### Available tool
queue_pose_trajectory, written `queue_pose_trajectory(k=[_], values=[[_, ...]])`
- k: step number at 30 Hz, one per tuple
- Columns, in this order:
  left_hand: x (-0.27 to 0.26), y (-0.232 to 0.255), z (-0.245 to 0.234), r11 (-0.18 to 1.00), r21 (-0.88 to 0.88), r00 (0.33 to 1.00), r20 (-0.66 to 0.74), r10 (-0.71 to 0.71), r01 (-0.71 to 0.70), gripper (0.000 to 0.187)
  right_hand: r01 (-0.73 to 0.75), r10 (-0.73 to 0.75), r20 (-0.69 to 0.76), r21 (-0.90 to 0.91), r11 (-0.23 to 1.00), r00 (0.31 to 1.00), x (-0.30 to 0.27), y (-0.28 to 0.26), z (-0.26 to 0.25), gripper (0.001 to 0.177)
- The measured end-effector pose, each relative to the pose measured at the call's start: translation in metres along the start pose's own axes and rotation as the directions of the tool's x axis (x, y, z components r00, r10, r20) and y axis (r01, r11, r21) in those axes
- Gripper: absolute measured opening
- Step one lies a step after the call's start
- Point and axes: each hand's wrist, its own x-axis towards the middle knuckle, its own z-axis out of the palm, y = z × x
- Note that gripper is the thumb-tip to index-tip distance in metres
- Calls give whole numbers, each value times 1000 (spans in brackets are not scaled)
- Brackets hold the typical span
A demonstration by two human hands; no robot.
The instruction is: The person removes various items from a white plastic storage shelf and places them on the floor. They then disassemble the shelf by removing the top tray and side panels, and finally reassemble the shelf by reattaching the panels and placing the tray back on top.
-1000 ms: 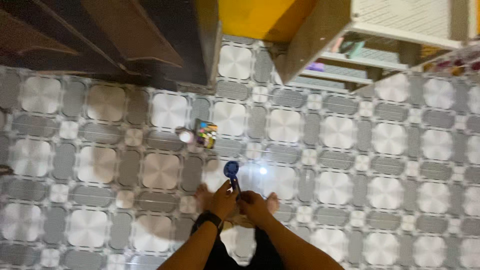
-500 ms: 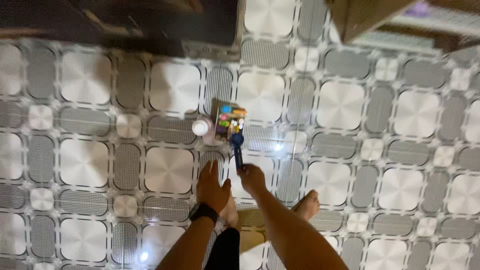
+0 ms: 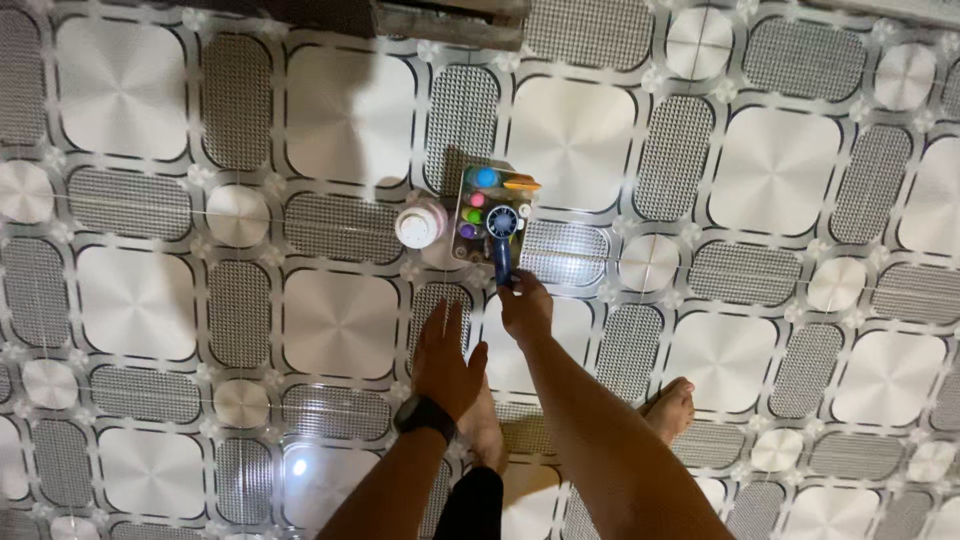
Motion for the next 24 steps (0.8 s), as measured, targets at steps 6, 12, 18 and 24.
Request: queue_pose_trajectory(k=[6, 12, 18, 24], values=[[8, 0, 4, 998, -26, 998, 17, -59, 60, 78, -259, 236, 139, 184, 948, 962, 8, 4, 13, 57], [8, 2, 15, 998, -3, 998, 4, -57, 57, 79, 212, -195, 225, -55, 976, 955, 7, 48, 17, 62], [9, 34, 13, 982, 96, 979, 112, -172, 162, 84, -32, 31, 111, 5, 999, 993, -24, -1, -55, 90], [6, 84, 15, 981, 107, 980, 101, -173, 162, 92, 68, -74, -45, -118, 991, 996, -32, -9, -139, 90]])
